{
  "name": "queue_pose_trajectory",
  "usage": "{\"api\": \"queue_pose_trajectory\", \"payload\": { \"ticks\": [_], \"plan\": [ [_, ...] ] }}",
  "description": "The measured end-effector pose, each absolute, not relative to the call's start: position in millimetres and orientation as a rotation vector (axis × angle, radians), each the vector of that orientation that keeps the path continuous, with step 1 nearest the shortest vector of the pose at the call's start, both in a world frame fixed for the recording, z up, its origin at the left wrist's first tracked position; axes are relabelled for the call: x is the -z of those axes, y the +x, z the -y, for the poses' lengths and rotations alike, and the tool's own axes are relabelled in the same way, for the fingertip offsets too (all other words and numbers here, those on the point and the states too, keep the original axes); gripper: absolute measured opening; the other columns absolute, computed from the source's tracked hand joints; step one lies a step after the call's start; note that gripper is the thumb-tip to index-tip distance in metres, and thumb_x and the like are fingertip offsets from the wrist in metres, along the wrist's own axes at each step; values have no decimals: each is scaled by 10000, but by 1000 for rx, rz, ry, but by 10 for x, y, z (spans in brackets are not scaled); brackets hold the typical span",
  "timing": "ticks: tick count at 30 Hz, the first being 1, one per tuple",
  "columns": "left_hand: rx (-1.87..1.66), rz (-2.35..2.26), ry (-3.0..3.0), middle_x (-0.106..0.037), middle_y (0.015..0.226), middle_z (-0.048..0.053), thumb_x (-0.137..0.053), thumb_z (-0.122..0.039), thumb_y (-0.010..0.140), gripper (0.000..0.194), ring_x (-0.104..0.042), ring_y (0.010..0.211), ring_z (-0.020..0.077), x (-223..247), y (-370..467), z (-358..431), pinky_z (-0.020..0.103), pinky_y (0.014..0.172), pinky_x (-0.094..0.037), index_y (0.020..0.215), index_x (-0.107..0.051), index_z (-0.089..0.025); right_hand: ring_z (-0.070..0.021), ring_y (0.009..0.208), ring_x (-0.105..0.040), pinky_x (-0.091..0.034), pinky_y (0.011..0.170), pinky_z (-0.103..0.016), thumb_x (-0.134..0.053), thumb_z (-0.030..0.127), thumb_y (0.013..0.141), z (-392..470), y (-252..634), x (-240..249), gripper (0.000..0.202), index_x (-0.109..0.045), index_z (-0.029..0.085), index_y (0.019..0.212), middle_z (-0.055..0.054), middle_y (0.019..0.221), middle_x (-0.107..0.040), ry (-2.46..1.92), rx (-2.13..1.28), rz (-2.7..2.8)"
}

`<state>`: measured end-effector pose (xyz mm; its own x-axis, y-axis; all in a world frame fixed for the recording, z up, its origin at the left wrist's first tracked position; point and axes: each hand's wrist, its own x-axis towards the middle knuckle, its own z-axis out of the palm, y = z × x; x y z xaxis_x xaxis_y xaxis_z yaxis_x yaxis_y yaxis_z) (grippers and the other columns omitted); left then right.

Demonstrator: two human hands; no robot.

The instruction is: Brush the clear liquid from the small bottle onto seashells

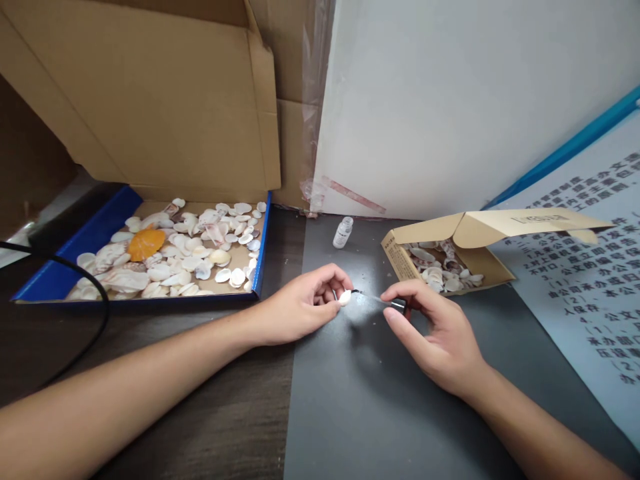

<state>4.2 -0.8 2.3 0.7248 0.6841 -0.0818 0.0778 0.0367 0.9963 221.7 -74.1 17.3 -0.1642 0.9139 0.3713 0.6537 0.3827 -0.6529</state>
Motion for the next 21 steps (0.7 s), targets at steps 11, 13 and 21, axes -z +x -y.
{"api": "queue_pose_trajectory", "payload": {
  "ticks": [11,13,21],
  "plan": [
    [-513,-681,1471,-488,784,-33,-574,-248,946,111,-434,677,104,-18,44,3,252,651,-367,1004,-534,-162,-155,654,-638,-507,581,-251,-611,214,912,759,2217,-170,61,-624,234,968,-14,816,-695,-1298,-487,1935],
    [-515,-678,1470,-486,782,-33,-572,-249,947,111,-438,680,105,-17,46,3,253,655,-370,1004,-532,-163,-154,651,-638,-506,577,-249,-611,215,911,761,2215,-173,62,-625,237,968,-11,814,-695,-1293,-489,1937],
    [-531,-665,1471,-505,787,-29,-585,-288,945,142,-461,695,109,-1,35,4,256,667,-377,982,-509,-173,-152,652,-637,-505,583,-248,-610,218,917,750,2220,-156,56,-625,233,969,-15,821,-698,-1330,-458,1912]
  ]
}}
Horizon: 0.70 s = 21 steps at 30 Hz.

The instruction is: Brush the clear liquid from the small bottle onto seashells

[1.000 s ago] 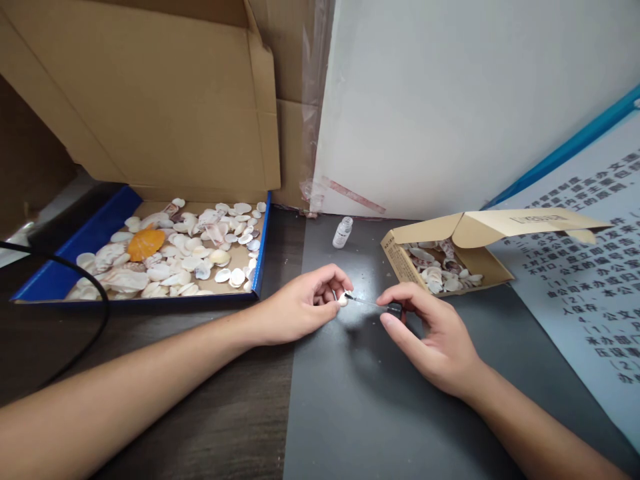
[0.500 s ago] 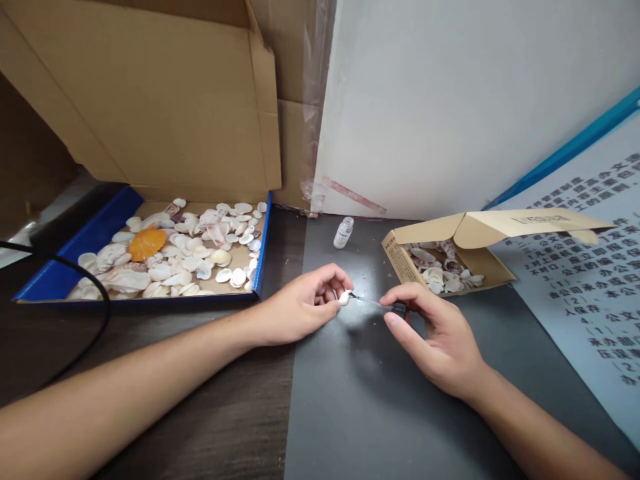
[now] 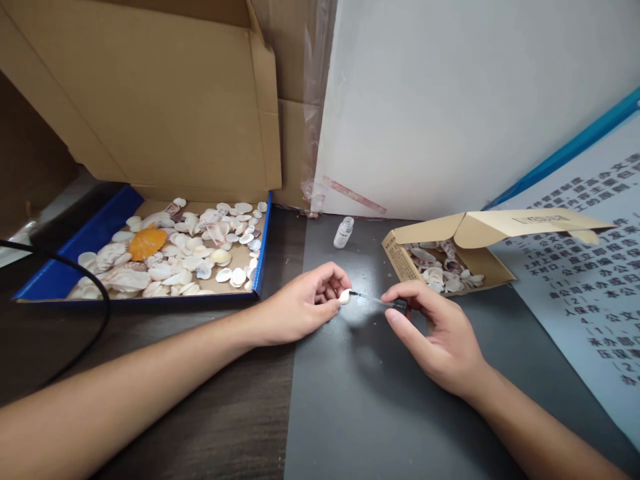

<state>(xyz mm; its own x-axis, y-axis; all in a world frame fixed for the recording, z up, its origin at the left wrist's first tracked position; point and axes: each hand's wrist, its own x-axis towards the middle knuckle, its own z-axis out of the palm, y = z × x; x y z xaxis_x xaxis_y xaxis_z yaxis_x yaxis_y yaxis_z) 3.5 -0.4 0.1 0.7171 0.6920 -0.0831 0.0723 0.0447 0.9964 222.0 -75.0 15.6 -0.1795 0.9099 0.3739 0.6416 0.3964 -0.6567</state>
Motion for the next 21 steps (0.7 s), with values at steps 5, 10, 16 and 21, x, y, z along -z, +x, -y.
{"api": "queue_pose_trajectory", "payload": {
  "ticks": [5,10,16,21],
  "plan": [
    [-541,-641,1473,-493,796,-31,-579,-274,942,130,-456,698,105,13,33,2,252,665,-375,951,-497,-173,-145,626,-619,-500,575,-246,-614,215,914,746,2223,-155,52,-626,228,963,-9,795,-689,-1344,-444,1899],
    [-535,-635,1462,-493,799,-31,-600,-258,921,130,-455,699,102,5,35,-1,246,667,-373,927,-501,-173,-154,618,-613,-496,568,-258,-610,231,915,747,2229,-152,54,-630,226,966,-9,767,-684,-1381,-457,1881],
    [-529,-628,1461,-495,800,-32,-604,-224,905,114,-455,702,103,-5,31,-4,243,669,-370,906,-502,-174,-147,613,-608,-489,564,-248,-614,227,912,742,2226,-151,54,-629,231,964,3,756,-677,-1365,-451,1889],
    [-533,-624,1485,-495,813,-30,-589,-185,904,83,-439,720,101,12,28,-12,243,678,-362,900,-510,-164,-139,627,-611,-489,575,-237,-607,219,920,742,2225,-147,56,-624,232,971,2,786,-679,-1351,-452,1902]
  ]
}}
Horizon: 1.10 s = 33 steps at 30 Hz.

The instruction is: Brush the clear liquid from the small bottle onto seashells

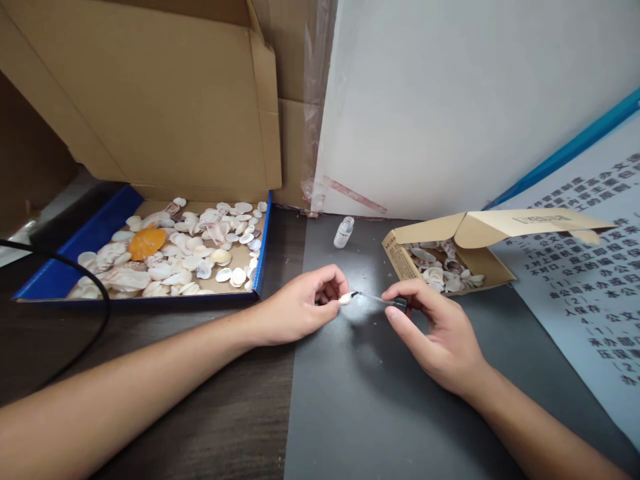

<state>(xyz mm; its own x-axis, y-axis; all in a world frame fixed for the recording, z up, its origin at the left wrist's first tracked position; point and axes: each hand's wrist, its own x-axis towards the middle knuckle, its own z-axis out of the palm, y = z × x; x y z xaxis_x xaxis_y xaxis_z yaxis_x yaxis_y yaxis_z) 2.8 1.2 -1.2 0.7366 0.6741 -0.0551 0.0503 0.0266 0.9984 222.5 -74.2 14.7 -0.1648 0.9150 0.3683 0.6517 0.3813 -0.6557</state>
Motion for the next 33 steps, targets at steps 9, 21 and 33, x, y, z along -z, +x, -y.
{"api": "queue_pose_trajectory", "payload": {
  "ticks": [9,21,33],
  "plan": [
    [-532,-634,1468,-480,808,-33,-588,-210,918,105,-423,719,104,8,28,-2,248,671,-352,891,-496,-167,-132,610,-594,-485,576,-235,-613,217,919,739,2233,-163,52,-621,234,968,8,771,-666,-1394,-413,1863],
    [-544,-641,1446,-470,817,-31,-577,-227,926,113,-416,724,105,14,34,-8,254,670,-353,914,-485,-162,-114,617,-600,-488,598,-211,-616,195,910,740,2228,-161,70,-613,242,962,25,785,-662,-1339,-395,1882],
    [-532,-646,1524,-451,808,-35,-567,-202,899,96,-405,719,111,20,26,-10,262,662,-349,890,-476,-171,-112,636,-615,-492,607,-205,-615,193,922,746,2230,-152,91,-606,251,990,23,828,-671,-1292,-444,1924]
  ]
}}
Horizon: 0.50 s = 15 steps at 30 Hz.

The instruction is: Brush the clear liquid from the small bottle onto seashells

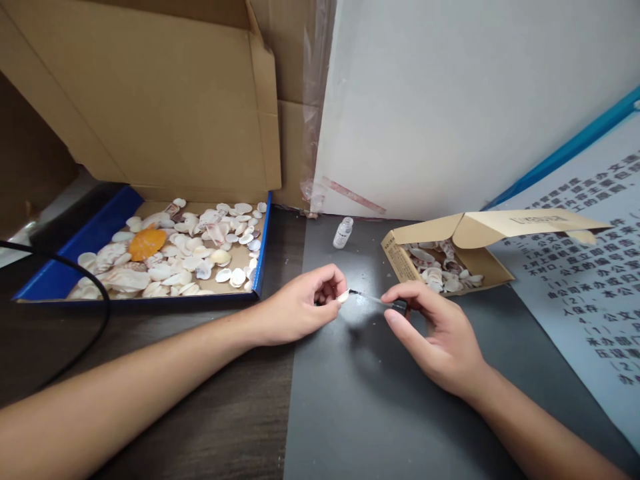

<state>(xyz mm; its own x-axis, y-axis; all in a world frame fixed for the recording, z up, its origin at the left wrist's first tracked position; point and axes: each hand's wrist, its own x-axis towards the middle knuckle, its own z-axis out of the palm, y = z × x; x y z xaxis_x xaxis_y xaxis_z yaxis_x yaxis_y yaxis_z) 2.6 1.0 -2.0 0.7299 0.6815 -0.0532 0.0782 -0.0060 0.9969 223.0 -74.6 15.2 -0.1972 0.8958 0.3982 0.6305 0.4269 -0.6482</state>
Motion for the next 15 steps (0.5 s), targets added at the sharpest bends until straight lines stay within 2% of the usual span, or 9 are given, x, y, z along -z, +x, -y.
{"api": "queue_pose_trajectory", "payload": {
  "ticks": [15],
  "plan": [
    [-526,-638,1587,-400,771,-55,-556,-119,838,130,-361,685,98,-11,10,-4,246,627,-323,851,-446,-188,-123,648,-614,-488,603,-212,-605,211,933,759,2234,-152,72,-605,253,991,18,804,-661,-1278,-470,1963]
  ]
}}
